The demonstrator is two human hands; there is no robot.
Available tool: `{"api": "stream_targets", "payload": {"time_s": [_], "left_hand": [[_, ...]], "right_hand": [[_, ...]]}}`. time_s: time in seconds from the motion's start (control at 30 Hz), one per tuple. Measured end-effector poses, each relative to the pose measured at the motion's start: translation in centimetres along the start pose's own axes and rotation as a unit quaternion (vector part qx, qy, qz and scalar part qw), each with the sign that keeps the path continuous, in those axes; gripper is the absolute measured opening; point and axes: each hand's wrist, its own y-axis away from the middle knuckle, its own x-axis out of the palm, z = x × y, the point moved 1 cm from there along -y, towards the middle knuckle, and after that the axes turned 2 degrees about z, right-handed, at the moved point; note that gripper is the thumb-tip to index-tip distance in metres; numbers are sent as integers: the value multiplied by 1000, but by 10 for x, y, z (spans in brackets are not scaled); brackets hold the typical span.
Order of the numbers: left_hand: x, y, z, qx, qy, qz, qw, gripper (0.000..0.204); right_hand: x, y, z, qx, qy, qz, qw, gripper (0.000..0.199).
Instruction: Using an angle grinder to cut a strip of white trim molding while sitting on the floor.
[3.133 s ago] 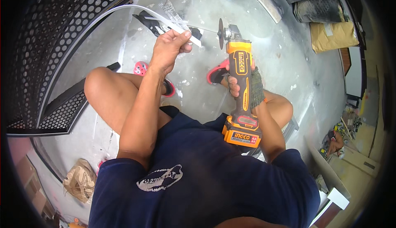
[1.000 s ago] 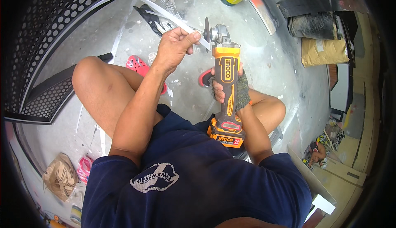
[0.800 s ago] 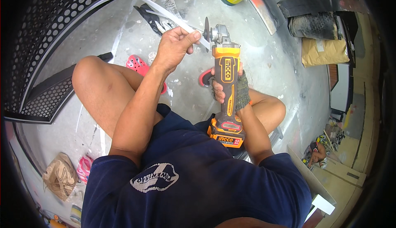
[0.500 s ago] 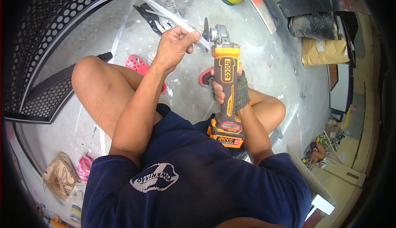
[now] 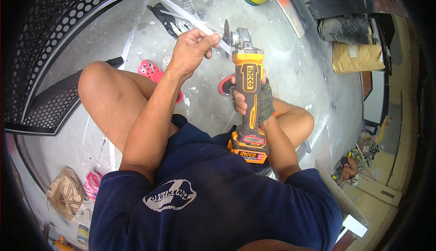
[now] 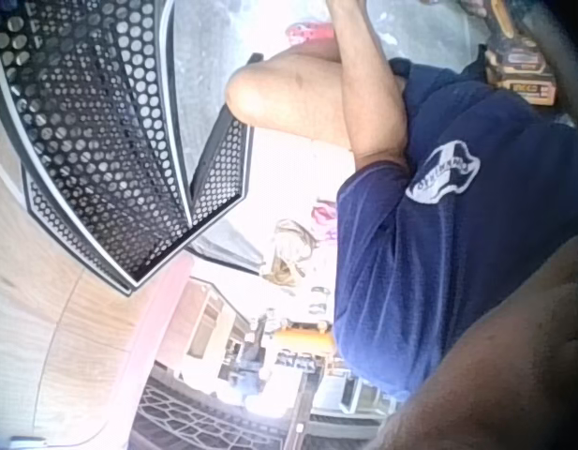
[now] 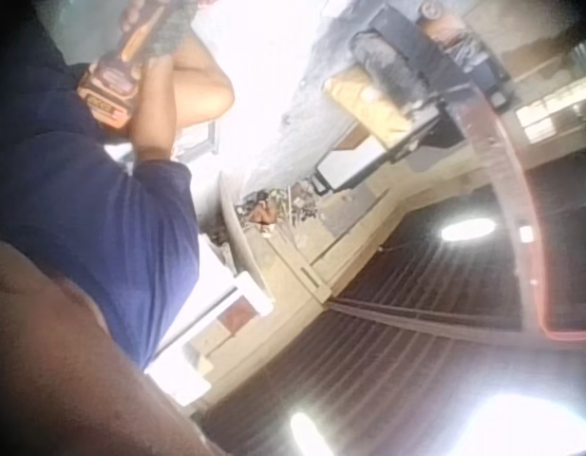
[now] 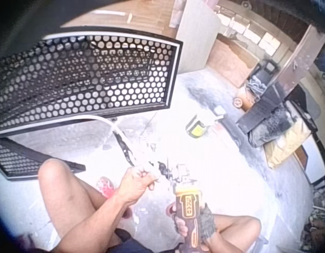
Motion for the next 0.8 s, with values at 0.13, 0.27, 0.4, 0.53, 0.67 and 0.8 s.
{"api": "stream_targets", "payload": {"time_s": [0.13, 0.27, 0.4, 0.53, 0.67, 0.8], "left_hand": [[0, -1, 1, 0, 2, 0, 1000, 23], [0, -1, 1, 2, 4, 2, 1000, 22], [1, -1, -1, 4, 5, -1, 1000, 22], [2, 0, -2, 2, 6, -3, 1000, 21], [1, 0, -2, 0, -5, -2, 1000, 22], [0, -1, 0, 3, 7, -2, 1000, 21]], "right_hand": [[-4, 0, 2, 10, -4, 13, 1000, 80], [-9, 0, 4, 24, -8, 35, 999, 79], [-10, 0, 4, 30, -29, 48, 998, 79], [-13, 0, 5, 36, -22, 50, 998, 79], [-9, 1, 2, 26, -21, 28, 999, 79], [-7, 1, 2, 22, -27, 18, 999, 80]]}}
